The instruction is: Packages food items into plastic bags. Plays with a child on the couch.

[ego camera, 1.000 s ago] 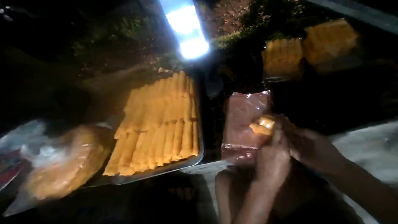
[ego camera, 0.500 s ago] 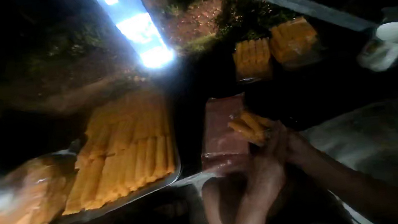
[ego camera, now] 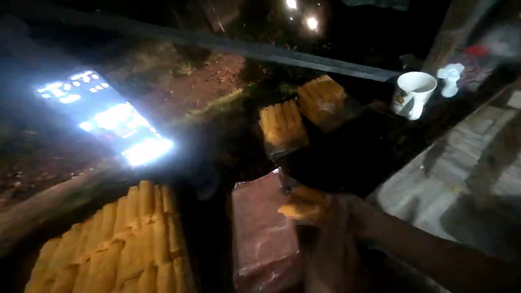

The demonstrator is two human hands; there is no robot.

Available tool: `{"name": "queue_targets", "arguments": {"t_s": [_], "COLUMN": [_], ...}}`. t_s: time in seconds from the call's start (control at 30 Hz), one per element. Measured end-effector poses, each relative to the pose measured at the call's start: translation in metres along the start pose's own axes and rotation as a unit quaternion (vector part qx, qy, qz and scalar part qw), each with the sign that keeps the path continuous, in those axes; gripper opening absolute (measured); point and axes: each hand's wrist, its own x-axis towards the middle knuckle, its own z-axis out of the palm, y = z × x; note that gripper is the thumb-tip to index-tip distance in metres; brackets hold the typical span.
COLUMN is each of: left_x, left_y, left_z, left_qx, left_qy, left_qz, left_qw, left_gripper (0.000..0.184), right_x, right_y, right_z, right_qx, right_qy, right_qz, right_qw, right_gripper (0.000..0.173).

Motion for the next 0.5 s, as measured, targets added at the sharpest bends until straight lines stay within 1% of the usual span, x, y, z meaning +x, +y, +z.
{"name": "queue_targets", "arguments": {"t_s": [0.03, 0.07, 0.1, 0.13, 0.2, 0.27, 0.3, 0.33, 0.37, 0.4, 0.43, 0.5], "left_x": [0.002, 0.006, 0.010, 0.016, 0.029, 0.039, 0.043, 0.046, 0.048, 0.051, 0.054, 0.060], "left_y": [-0.004, -0.009, -0.016, -0.024, -0.038, -0.043, -0.043, -0.044, -0.045, -0.046, -0.047, -0.046], "left_z": [-0.011, -0.024, -0.036, -0.048, -0.064, -0.066, -0.066, -0.062, -0.058, -0.054, -0.053, -0.049], "left_qx": [-0.017, -0.024, -0.023, -0.029, -0.092, -0.161, -0.197, -0.224, -0.237, -0.248, -0.249, -0.225], "left_qy": [0.031, 0.065, 0.087, 0.093, 0.059, 0.003, -0.029, -0.045, -0.050, -0.061, -0.082, -0.110], "left_qz": [-0.034, -0.087, -0.146, -0.209, -0.350, -0.448, -0.487, -0.516, -0.531, -0.535, -0.526, -0.497], "left_qw": [0.999, 0.994, 0.985, 0.973, 0.930, 0.880, 0.851, 0.826, 0.812, 0.805, 0.809, 0.831], "left_gripper": [0.041, 0.042, 0.044, 0.046, 0.050, 0.048, 0.048, 0.046, 0.041, 0.034, 0.029, 0.027], "right_x": [-0.002, -0.004, -0.003, -0.003, -0.003, -0.010, -0.015, -0.019, -0.022, -0.021, -0.019, -0.018], "right_y": [-0.004, -0.007, -0.008, -0.008, -0.008, -0.013, -0.016, -0.021, -0.026, -0.028, -0.029, -0.026], "right_z": [-0.003, -0.005, -0.008, -0.011, -0.018, -0.020, -0.019, -0.019, -0.017, -0.017, -0.019, -0.028], "right_qx": [0.056, 0.097, 0.136, 0.159, 0.131, 0.043, -0.015, -0.067, -0.104, -0.117, -0.120, -0.118], "right_qy": [-0.013, -0.023, -0.036, -0.054, -0.083, -0.108, -0.106, -0.106, -0.109, -0.120, -0.134, -0.140], "right_qz": [0.018, 0.027, 0.032, 0.033, 0.023, 0.012, 0.004, 0.005, 0.016, 0.031, 0.036, 0.029], "right_qw": [0.998, 0.995, 0.990, 0.985, 0.988, 0.993, 0.994, 0.992, 0.988, 0.985, 0.983, 0.983], "right_gripper": [0.028, 0.029, 0.031, 0.032, 0.031, 0.032, 0.033, 0.035, 0.038, 0.042, 0.047, 0.051]}}
